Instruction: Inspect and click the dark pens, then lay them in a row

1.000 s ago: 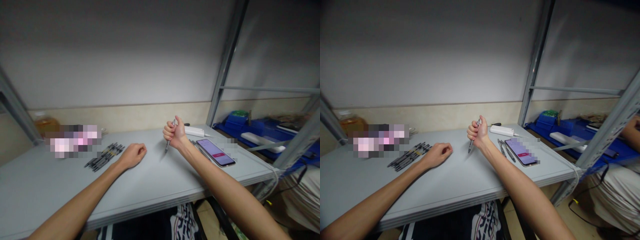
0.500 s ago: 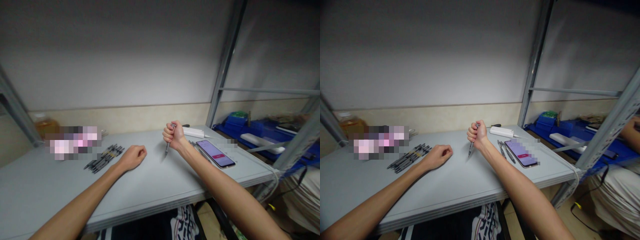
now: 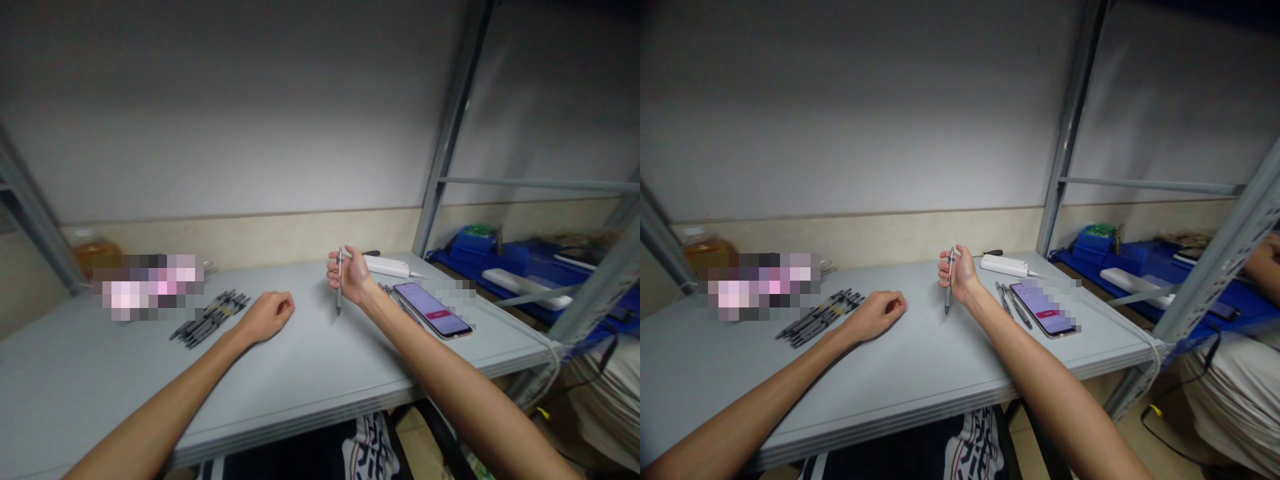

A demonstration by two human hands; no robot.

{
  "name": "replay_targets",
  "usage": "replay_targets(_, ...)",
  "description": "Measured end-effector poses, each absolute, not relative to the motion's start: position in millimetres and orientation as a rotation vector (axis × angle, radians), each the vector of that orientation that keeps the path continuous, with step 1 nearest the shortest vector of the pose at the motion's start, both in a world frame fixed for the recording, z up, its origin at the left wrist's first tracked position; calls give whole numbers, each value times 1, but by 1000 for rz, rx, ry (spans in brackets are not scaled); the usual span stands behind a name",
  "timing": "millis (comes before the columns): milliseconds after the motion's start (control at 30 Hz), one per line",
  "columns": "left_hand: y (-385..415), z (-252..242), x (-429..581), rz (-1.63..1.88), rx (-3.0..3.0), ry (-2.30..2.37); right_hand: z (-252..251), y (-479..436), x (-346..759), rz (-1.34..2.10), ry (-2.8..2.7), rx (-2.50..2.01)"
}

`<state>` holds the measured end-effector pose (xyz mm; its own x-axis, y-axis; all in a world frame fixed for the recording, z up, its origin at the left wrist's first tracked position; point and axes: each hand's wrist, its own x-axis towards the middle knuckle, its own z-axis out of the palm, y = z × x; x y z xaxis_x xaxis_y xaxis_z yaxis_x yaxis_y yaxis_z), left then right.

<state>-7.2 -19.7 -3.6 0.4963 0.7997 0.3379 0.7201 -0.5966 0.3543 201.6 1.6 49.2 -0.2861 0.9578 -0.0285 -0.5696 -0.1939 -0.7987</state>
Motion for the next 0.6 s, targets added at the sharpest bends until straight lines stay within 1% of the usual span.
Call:
replay_targets(133,-19,-4,-7,694,2582,1336,42,6,205,1563,-919,-911)
replay_targets(233,-19,-5,-7,689,2593,1336,36,9,211,1504,-1007,-1044)
replay_targets(300,-18,-6,-7,693,2596,1333,31,10,215,1385,-1183,-1176)
replay_targets(333,-18,-6,-7,695,2595,1330,30,10,218,1237,-1354,-1300)
replay_targets(433,-19,-6,-8,696,2593,1323,24,8,226,637,-1829,-1654)
replay_targets(533,-19,-5,-8,692,2603,1330,19,3,232,387,-1894,-1779)
replay_targets(600,-19,-5,-8,683,2609,1336,15,0,234,129,-1991,-1920)
